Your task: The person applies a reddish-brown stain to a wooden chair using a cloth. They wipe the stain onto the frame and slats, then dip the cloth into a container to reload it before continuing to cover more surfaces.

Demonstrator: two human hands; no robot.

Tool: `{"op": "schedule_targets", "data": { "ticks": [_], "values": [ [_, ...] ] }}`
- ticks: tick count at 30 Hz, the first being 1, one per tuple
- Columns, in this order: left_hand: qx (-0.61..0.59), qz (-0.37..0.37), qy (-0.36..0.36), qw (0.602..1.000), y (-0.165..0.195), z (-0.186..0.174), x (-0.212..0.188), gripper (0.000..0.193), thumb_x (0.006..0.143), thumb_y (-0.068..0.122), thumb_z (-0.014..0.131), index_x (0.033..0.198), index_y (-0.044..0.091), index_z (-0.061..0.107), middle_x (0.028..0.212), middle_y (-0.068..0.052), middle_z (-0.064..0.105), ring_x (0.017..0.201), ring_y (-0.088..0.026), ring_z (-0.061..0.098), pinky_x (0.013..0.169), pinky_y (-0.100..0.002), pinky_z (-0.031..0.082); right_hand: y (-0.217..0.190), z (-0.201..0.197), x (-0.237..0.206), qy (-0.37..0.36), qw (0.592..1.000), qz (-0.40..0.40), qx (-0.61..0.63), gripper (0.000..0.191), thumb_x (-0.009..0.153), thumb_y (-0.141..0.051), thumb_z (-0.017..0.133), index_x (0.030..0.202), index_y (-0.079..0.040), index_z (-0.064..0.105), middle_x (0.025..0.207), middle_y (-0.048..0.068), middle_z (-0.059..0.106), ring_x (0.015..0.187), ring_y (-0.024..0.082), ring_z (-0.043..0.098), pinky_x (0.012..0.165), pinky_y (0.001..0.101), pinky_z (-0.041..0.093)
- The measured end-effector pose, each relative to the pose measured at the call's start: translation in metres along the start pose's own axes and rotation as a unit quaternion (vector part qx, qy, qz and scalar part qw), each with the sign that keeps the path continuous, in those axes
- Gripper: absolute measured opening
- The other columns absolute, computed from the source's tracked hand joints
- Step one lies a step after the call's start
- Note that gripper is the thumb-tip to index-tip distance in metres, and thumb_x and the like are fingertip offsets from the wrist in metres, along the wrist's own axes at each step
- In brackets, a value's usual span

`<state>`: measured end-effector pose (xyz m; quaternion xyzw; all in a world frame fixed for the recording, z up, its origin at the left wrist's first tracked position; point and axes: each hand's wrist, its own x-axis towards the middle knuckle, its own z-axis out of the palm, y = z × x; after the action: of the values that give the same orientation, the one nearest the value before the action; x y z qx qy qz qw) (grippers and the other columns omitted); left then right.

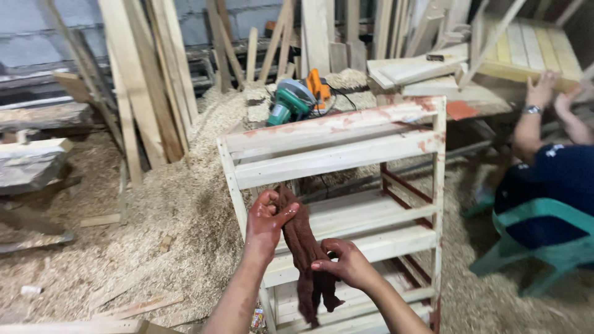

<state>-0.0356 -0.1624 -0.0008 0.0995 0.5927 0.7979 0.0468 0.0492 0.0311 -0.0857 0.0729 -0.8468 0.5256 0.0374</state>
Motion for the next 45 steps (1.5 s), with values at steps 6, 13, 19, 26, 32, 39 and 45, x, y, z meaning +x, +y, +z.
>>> {"op": "schedule_targets", "data": {
  "ticks": [6,13,19,26,32,39,45],
  "values": [
    [-0.012,-0.005,0.009,1.0,-0.02,0.05,-0.007,0.023,0.08,-0.004,0.079,0.088,0.007,0.06,0.077,-0.005,0.069,0.07,-0.013,0.066,0.062,-0.028,0.056,0.011,-0.021,0.012,0.054,0.984,0.041,0.163,0.046,0.076,-0.021,0.082,0.119,-0.011,0.067,0.1,0.003,0.076,0.09,0.011,0.071,0.079,0.0284,0.058],
    [0.182,0.107,0.01,0.977,-0.044,0.073,0.025,0.022,0.08,0.001,0.084,0.081,0.009,0.063,0.073,0.0,0.066,0.068,-0.009,0.058,0.062,-0.027,0.05,0.064,-0.074,0.018,0.028,0.987,0.069,0.145,0.043,0.094,-0.023,0.086,0.102,0.014,0.066,0.087,0.02,0.067,0.083,0.02,0.06,0.075,0.036,0.05],
    [0.223,0.112,0.036,0.968,-0.034,0.089,0.05,0.019,0.083,0.006,0.084,0.081,0.006,0.065,0.072,0.0,0.067,0.069,-0.009,0.06,0.063,-0.027,0.052,0.076,-0.102,0.032,-0.17,0.974,0.137,0.062,0.064,0.08,-0.046,0.08,0.128,-0.007,0.063,0.113,0.007,0.075,0.106,0.016,0.072,0.096,0.0337,0.056],
    [0.133,0.081,0.004,0.988,-0.029,0.098,0.067,0.02,0.085,0.009,0.08,0.091,0.005,0.061,0.074,0.0,0.068,0.07,-0.008,0.059,0.061,-0.027,0.049,0.088,-0.116,0.033,-0.254,0.955,0.112,0.105,0.072,0.089,-0.056,0.072,0.13,0.004,0.069,0.119,0.015,0.077,0.111,0.02,0.069,0.1,0.0361,0.054],
    [0.284,-0.023,0.011,0.958,-0.08,0.066,0.085,0.03,0.098,0.034,0.073,0.094,0.007,0.061,0.068,-0.005,0.058,0.068,-0.014,0.05,0.064,-0.032,0.046,0.096,-0.108,0.036,-0.18,0.809,0.138,0.542,0.065,0.09,-0.041,0.072,0.14,-0.005,0.053,0.132,0.012,0.067,0.122,0.025,0.065,0.106,0.0444,0.051],
    [0.281,-0.297,-0.032,0.912,-0.141,0.01,0.05,0.106,0.102,0.082,0.025,0.109,-0.01,0.078,0.12,-0.035,0.073,0.103,-0.039,0.069,0.087,-0.046,0.056,0.11,-0.102,0.063,-0.032,0.741,0.169,0.649,0.045,0.093,-0.037,0.067,0.129,-0.011,0.059,0.129,0.009,0.066,0.125,0.028,0.06,0.105,0.0476,0.046],
    [0.065,-0.347,-0.103,0.93,-0.134,0.011,0.047,0.106,0.083,0.086,0.037,0.154,0.009,0.045,0.16,-0.011,0.048,0.151,-0.03,0.032,0.122,-0.058,0.016,0.106,-0.101,0.072,-0.009,0.719,0.12,0.684,0.041,0.094,-0.031,0.066,0.128,-0.009,0.06,0.131,0.01,0.065,0.127,0.029,0.059,0.11,0.0489,0.043]
  ]
}}
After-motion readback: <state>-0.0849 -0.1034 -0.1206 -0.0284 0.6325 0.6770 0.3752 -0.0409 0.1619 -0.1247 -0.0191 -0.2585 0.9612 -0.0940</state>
